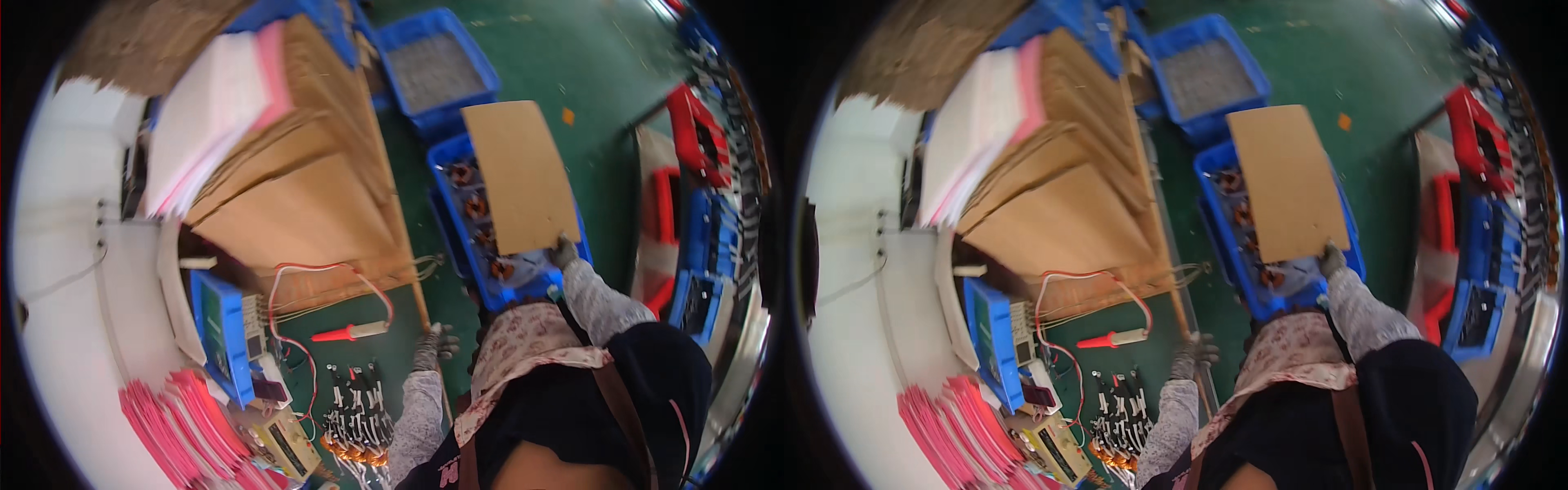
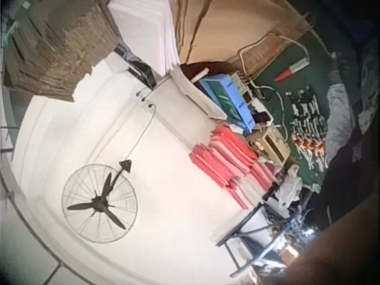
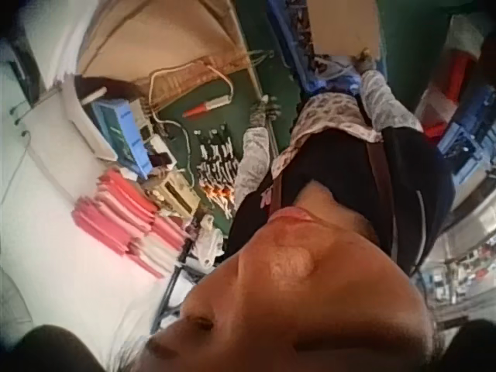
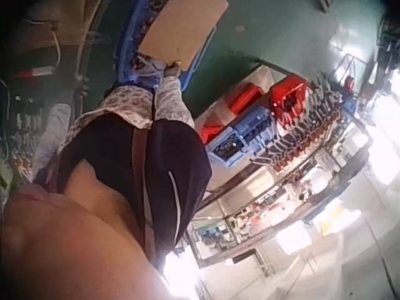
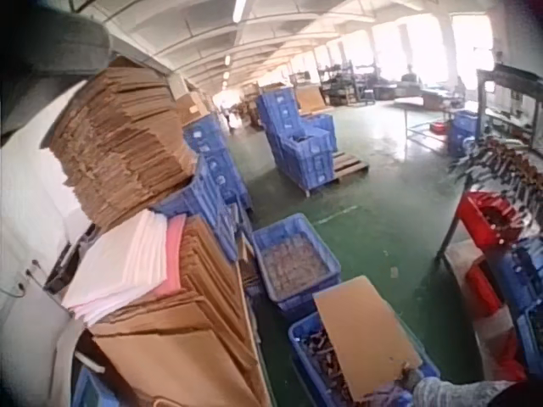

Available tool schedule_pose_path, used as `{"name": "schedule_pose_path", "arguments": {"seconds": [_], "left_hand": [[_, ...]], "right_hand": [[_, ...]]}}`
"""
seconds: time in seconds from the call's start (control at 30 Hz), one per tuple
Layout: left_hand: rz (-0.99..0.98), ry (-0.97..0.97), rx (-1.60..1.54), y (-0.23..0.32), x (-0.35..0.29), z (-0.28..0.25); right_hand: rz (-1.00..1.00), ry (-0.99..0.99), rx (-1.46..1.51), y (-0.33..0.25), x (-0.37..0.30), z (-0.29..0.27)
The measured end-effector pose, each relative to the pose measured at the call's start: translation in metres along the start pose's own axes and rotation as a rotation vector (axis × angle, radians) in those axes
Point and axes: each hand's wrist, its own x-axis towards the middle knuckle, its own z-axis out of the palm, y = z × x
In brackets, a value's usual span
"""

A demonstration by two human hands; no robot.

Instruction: The person assembles copper coil components on a green workbench, using a red-handled tool to connect wires. They repeatedly pick up coils, attach them to a metal rack, and place finished units into a blue bin.

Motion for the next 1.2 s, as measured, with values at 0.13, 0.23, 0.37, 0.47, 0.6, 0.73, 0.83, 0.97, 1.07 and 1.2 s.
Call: {"name": "schedule_pose_path", "arguments": {"seconds": [0.13,0.23,0.37,0.47,0.6,0.73,0.83,0.97,1.07,1.2], "left_hand": [[-0.074,0.120,0.037,0.014,-0.008,0.013],[-0.200,0.138,0.100,0.013,0.010,0.000],[-0.269,0.207,0.085,0.004,0.018,-0.009],[-0.305,0.251,0.044,0.006,0.019,-0.005],[-0.316,0.318,0.062,0.012,0.022,0.001],[-0.361,0.350,0.063,0.015,0.018,0.005],[-0.370,0.367,0.051,0.015,0.020,0.003],[-0.346,0.369,0.065,0.019,0.018,0.007],[-0.357,0.402,0.071,0.019,0.018,0.009],[-0.358,0.398,0.064,0.026,0.019,0.013]], "right_hand": [[0.075,0.374,-0.098,0.012,-0.013,0.036],[0.091,0.531,0.044,0.020,0.009,0.041],[0.276,0.679,-0.046,0.014,0.011,0.052],[0.376,0.742,-0.021,0.020,0.007,0.032],[0.384,0.711,0.059,0.037,-0.006,0.020],[0.479,0.698,-0.105,0.062,-0.024,0.003],[0.436,0.795,-0.159,0.074,-0.038,0.007],[0.618,0.783,-0.365,0.082,-0.040,0.006],[0.752,0.655,-0.717,0.075,-0.034,0.000],[0.581,0.166,-1.659,0.047,-0.015,0.013]]}}
